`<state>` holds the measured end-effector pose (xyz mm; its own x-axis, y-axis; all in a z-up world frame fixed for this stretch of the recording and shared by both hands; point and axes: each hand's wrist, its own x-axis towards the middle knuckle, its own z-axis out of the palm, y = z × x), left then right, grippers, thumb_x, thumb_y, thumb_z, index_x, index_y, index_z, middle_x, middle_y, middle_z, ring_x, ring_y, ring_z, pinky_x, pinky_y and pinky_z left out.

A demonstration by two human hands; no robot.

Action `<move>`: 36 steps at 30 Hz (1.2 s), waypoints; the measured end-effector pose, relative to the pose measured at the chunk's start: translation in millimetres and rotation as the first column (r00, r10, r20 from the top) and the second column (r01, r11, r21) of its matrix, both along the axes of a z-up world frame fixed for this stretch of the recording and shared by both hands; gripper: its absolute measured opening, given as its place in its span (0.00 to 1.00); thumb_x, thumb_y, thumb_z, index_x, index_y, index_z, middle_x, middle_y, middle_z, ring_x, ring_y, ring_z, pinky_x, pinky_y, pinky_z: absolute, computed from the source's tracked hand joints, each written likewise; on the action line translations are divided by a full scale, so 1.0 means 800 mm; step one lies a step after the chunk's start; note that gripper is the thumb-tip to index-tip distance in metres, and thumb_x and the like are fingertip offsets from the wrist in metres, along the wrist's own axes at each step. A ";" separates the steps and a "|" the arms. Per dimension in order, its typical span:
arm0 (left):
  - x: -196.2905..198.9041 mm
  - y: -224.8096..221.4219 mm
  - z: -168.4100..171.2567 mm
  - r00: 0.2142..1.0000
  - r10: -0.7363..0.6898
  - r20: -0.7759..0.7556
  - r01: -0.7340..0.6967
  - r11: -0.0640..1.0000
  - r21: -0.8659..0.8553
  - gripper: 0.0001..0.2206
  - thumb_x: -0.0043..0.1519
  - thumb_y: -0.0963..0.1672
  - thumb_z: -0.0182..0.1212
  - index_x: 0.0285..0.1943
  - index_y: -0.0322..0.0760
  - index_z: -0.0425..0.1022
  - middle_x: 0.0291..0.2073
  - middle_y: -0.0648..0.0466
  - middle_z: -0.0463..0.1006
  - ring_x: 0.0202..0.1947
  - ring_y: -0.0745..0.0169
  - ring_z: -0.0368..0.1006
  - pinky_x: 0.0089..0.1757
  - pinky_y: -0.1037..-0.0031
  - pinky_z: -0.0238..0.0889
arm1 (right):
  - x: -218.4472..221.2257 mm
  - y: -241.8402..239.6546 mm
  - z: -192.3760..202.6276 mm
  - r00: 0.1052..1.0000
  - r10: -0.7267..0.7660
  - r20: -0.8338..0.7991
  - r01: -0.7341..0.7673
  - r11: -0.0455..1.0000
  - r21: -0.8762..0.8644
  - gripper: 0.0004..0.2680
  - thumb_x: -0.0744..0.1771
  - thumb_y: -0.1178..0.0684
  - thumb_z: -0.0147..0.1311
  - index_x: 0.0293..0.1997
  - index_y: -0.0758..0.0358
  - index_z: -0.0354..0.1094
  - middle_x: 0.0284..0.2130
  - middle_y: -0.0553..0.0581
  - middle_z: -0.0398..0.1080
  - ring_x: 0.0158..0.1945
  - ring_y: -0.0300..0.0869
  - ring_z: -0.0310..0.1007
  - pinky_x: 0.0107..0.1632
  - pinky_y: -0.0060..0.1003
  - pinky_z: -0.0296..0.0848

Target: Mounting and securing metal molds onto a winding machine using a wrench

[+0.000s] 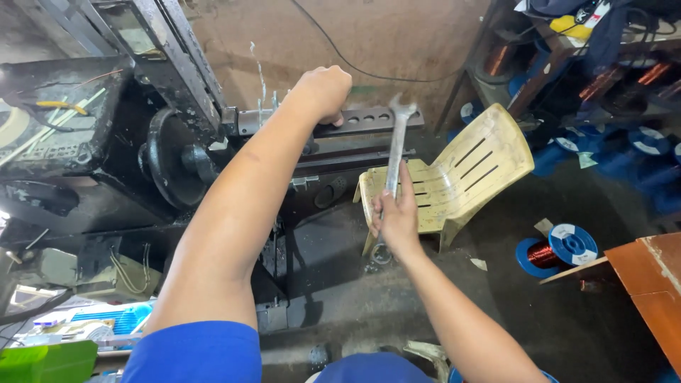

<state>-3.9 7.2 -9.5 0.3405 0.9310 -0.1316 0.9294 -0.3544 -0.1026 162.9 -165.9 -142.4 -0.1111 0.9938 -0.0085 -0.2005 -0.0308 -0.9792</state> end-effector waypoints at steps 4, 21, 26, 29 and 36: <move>0.002 0.000 0.003 1.000 -0.006 0.023 0.006 1.000 0.012 0.19 0.47 0.45 0.81 0.41 0.29 0.81 0.42 0.40 0.79 0.44 0.38 0.77 0.44 0.54 0.72 | 0.026 0.003 -0.002 0.969 0.242 -0.044 -0.243 0.970 -0.010 0.24 0.70 0.59 0.42 0.76 0.45 0.42 0.21 0.49 0.64 0.13 0.33 0.55 0.11 0.23 0.58; 0.002 -0.006 0.030 0.987 0.126 0.103 -0.114 0.987 -0.115 0.20 0.44 0.44 0.82 0.44 0.36 0.82 0.45 0.47 0.80 0.44 0.44 0.77 0.46 0.57 0.70 | 0.019 0.002 -0.020 0.976 0.192 -0.102 -0.199 0.977 -0.070 0.17 0.69 0.62 0.40 0.63 0.45 0.44 0.21 0.54 0.57 0.10 0.36 0.49 0.09 0.28 0.54; -0.012 -0.007 0.008 0.998 0.045 0.045 -0.048 0.997 0.061 0.25 0.44 0.49 0.82 0.45 0.30 0.80 0.44 0.38 0.80 0.45 0.36 0.77 0.44 0.54 0.72 | 0.022 0.016 -0.020 0.973 -0.068 -0.221 0.053 0.996 -0.071 0.19 0.69 0.56 0.41 0.67 0.41 0.43 0.20 0.54 0.51 0.12 0.35 0.44 0.13 0.30 0.51; -0.019 -0.022 -0.026 0.999 -0.031 0.032 0.027 0.994 0.108 0.24 0.44 0.52 0.81 0.34 0.31 0.77 0.34 0.43 0.79 0.37 0.38 0.77 0.36 0.53 0.72 | 0.041 0.008 -0.015 0.980 0.007 -0.199 -0.029 0.993 -0.111 0.19 0.70 0.58 0.39 0.69 0.39 0.42 0.20 0.56 0.51 0.11 0.36 0.44 0.12 0.31 0.53; -0.028 -0.009 -0.067 0.970 -0.240 0.046 0.200 0.888 0.415 0.13 0.45 0.40 0.78 0.37 0.29 0.81 0.30 0.41 0.80 0.35 0.37 0.80 0.37 0.54 0.76 | 0.018 0.006 -0.014 0.999 0.044 0.009 -0.044 0.999 0.005 0.21 0.70 0.62 0.35 0.70 0.45 0.34 0.20 0.53 0.55 0.09 0.37 0.54 0.07 0.31 0.58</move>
<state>-26.3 -0.4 -62.8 0.5350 0.7964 0.2821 0.8447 -0.4976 -0.1971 177.3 -161.1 -153.5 -0.1547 0.9880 -0.0044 -0.1907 -0.0342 -0.9810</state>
